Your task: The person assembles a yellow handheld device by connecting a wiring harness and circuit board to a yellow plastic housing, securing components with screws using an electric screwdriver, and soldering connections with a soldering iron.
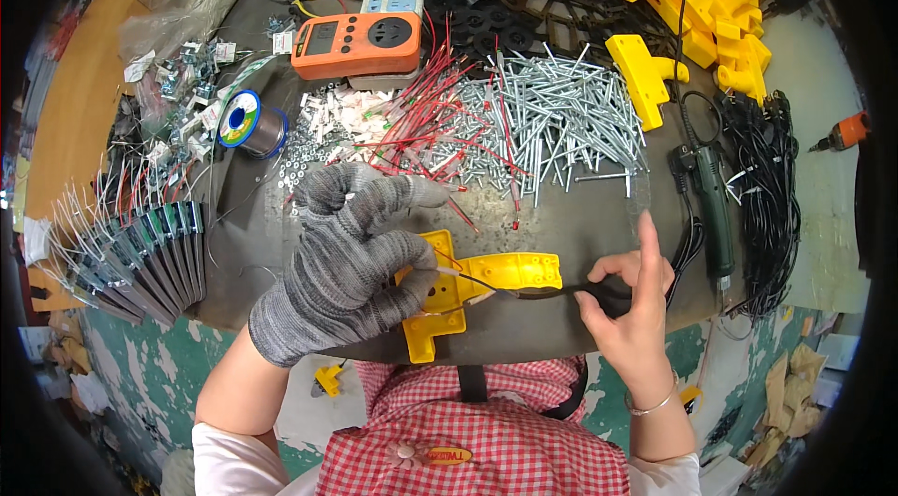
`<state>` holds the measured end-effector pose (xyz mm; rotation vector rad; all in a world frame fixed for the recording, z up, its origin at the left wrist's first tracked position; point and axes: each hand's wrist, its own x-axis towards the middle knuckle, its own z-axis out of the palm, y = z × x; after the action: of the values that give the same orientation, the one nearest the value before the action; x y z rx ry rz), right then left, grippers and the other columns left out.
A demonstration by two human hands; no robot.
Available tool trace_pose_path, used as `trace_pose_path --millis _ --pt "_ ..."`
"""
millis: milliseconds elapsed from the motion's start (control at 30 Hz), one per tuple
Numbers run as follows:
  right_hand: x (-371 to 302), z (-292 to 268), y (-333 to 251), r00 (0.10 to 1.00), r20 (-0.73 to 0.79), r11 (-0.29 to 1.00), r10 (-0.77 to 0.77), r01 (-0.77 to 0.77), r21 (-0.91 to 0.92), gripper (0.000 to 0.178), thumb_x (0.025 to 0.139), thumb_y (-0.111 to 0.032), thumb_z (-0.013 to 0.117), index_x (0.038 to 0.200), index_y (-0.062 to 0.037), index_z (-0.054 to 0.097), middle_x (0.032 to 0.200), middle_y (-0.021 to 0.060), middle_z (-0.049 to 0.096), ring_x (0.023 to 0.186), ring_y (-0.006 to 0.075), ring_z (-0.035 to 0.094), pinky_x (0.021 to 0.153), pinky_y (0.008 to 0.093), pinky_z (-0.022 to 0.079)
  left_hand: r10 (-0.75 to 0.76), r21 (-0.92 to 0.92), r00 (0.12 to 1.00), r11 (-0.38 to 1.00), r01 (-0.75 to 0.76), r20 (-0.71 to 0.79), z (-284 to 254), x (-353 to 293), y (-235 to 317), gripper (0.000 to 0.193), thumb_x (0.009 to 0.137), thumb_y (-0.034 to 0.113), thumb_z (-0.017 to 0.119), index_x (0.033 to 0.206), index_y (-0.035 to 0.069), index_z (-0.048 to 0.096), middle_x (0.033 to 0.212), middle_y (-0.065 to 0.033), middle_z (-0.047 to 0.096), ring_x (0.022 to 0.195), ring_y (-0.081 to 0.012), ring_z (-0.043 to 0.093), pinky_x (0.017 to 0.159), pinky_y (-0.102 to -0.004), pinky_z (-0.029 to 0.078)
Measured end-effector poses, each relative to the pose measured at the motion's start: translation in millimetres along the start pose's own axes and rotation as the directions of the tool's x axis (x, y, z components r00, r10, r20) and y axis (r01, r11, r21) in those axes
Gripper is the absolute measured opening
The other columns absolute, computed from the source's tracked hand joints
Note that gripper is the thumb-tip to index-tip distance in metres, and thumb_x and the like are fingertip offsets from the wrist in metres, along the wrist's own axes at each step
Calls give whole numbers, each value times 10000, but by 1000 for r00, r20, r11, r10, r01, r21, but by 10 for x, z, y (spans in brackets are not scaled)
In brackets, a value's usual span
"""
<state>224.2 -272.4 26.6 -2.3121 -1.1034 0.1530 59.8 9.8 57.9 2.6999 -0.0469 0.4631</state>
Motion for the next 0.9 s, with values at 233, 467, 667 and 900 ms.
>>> trace_pose_path --millis 233,467,667,900 --pt "156 -21 20 995 -74 994 67 -60 97 1000 704 -43 740 1573 -31 245 853 -26 657 936 161 548 1066 384 253 -31 78 997 996 36 -65 -36 19 29 206 719 198 775 889 173 661 1264 -61 656 1057 -291 590 974 -485 346" --pt "275 -133 -108 999 -23 998 -35 36 46 671 686 -95 779 1332 -107 597 992 25 644 1001 247 536 995 422 353 -154 157 979 972 175 -136 -36 -59 107 303 726 226 785 1016 173 716 1188 -70 674 1048 -291 597 994 -473 340" --pt "514 52 -734 776 -108 783 -622 616 -81 297 612 -195 824 901 -205 755 1143 27 629 1028 282 485 884 433 380 -337 10 925 939 344 -177 -86 -525 476 315 739 270 840 1025 181 741 978 -46 651 1018 -253 558 1033 -428 299" --pt "884 -13 -912 807 -18 786 -590 579 219 394 673 -263 794 1021 -90 726 1145 123 609 976 299 561 888 404 456 -487 134 769 803 581 -413 -350 -1102 300 278 735 188 814 997 146 732 1044 -52 660 969 -253 576 906 -409 426"
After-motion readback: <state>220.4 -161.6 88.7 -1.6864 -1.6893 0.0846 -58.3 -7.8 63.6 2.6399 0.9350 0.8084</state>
